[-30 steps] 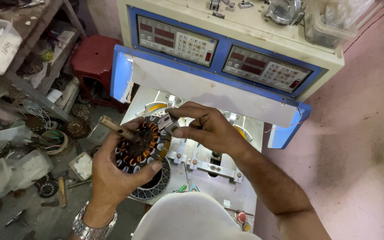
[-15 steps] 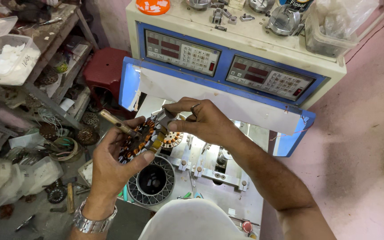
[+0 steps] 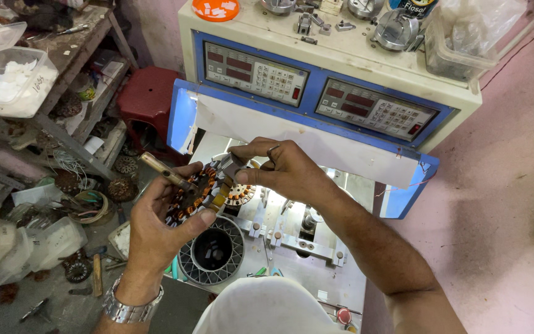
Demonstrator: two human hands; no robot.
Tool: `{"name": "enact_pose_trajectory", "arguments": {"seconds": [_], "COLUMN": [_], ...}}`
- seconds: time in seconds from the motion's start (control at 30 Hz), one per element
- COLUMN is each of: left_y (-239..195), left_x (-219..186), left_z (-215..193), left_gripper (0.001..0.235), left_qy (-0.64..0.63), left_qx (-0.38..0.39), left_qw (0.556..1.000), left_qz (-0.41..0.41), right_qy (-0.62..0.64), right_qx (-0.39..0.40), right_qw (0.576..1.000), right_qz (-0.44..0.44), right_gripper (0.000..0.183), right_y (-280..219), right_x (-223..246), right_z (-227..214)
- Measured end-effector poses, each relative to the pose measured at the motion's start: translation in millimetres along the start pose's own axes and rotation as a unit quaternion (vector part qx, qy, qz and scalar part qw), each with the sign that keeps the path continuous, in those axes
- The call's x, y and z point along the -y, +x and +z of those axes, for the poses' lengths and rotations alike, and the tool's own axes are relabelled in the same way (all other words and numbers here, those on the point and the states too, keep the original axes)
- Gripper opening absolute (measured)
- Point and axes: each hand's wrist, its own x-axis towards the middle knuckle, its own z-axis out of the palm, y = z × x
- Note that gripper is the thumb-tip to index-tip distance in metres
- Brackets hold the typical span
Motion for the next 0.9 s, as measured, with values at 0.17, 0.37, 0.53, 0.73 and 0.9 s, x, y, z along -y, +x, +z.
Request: {"name": "enact_pose_trajectory", "arguments": {"seconds": [0.17, 0.37, 0.53, 0.73, 0.9], "left_y": [0.1, 0.2, 0.7, 0.5, 0.9], "left_x": [1.7, 2.2, 1.6, 3.4, 3.4], "left_z": [-0.2, -1.0, -2.2, -2.7, -2.6], "left_gripper": [0.073, 0.074, 0.074, 0.074, 0.075], "left_qy": [0.001, 0.004, 0.005, -0.002, 0.002], "left_qx": [0.000, -0.002, -0.001, 0.004, 0.005], "left_qw": [1.000, 1.000, 1.000, 1.000, 1.000], "left_qz": [0.010, 0.004, 0.008, 0.007, 0.008], "right_qy": [-0.008, -0.002, 0.000, 0.006, -0.005], "right_qx": [-0.007, -0.010, -0.009, -0.009, -0.007], "right_qw": [1.000, 1.000, 1.000, 1.000, 1.000], "right_qz": [0.004, -0.005, -0.005, -0.008, -0.001], "right_gripper": [0.049, 0.047, 0.047, 0.048, 0.047], "right_y": [0.2, 1.7, 2.2, 2.3, 2.6], "right_x": [-0.5, -2.3, -1.5, -1.6, -0.3], "right_z": [1.1, 1.1, 1.1, 1.9, 1.8]}}
